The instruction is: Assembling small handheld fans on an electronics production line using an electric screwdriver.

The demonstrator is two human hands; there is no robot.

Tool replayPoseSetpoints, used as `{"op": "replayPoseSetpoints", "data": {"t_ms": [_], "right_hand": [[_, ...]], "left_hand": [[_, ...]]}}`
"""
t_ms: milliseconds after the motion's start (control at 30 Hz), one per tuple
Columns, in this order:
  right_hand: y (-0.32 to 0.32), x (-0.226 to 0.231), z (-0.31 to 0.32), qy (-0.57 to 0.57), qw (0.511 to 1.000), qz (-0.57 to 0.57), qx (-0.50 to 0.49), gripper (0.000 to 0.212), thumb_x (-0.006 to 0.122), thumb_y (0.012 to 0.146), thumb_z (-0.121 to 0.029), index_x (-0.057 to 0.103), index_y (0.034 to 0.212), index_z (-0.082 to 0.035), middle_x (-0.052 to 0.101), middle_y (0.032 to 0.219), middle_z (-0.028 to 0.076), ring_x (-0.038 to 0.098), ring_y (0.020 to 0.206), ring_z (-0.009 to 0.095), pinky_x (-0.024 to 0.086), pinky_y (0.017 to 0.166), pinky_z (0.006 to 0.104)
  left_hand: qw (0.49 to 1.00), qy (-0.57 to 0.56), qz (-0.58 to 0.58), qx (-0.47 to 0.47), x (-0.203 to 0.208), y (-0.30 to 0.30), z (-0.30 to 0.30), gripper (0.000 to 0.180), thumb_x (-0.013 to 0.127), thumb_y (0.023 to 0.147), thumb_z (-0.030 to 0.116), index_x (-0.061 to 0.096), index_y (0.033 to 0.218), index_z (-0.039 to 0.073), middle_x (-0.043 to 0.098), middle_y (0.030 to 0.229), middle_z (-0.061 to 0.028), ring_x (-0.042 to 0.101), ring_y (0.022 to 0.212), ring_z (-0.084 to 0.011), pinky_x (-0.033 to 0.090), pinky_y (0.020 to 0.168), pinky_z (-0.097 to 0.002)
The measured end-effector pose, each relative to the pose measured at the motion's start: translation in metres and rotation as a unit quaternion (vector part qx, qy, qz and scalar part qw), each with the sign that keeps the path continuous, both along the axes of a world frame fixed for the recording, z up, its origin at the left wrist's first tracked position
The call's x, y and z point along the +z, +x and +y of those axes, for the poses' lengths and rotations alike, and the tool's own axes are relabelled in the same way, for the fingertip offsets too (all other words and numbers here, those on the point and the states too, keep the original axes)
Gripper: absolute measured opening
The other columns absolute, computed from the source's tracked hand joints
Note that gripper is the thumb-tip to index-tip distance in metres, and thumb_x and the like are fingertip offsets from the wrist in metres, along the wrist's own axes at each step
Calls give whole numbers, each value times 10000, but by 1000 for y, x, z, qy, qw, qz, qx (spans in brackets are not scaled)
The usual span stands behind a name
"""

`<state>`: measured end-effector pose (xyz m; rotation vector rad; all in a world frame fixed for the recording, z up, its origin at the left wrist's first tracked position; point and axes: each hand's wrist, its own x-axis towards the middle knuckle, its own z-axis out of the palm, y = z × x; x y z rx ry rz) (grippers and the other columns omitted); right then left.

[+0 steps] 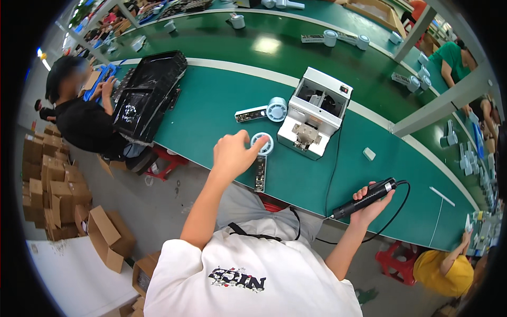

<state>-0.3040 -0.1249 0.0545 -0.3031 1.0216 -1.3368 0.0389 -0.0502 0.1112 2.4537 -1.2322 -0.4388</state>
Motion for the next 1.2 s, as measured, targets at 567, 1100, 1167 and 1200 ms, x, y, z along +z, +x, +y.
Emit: {"op": "replayPoseSetpoints", "data": {"t_ms": [567,1100,1167,1200], "right_hand": [[9,-3,-5,22,999,40,-9,682,416,957,-706,508,982,-31,443,645,45,417,545,148,374,513,276],[8,-2,-8,19,1000,24,-1,680,421,960,-701,521,996,-29,454,655,47,424,558,151,371,526,281],[3,-6,-9,20,1000,23,4,693,405,954,-718,521,986,-35,462,652,50,431,560,157,379,534,291],[2,-8,-9,18,1000,22,10,708,389,949,-735,521,976,-40,470,649,53,437,561,162,386,542,301]], "left_hand": [[929,-221,-17,-297,-58,-16,78,621,825,743,203,604,1286,-1,544,1288,-193,547,1172,-385,478,966,-475],[932,-206,19,-299,-45,-14,71,660,876,674,204,635,1262,26,560,1242,-186,571,1117,-385,497,925,-466],[932,-202,13,-299,-43,-15,70,649,874,675,209,642,1254,28,559,1241,-183,565,1126,-386,495,928,-470],[934,-193,-5,-301,-41,-16,69,618,861,692,228,648,1238,30,559,1233,-173,556,1133,-383,486,933,-471]]}}
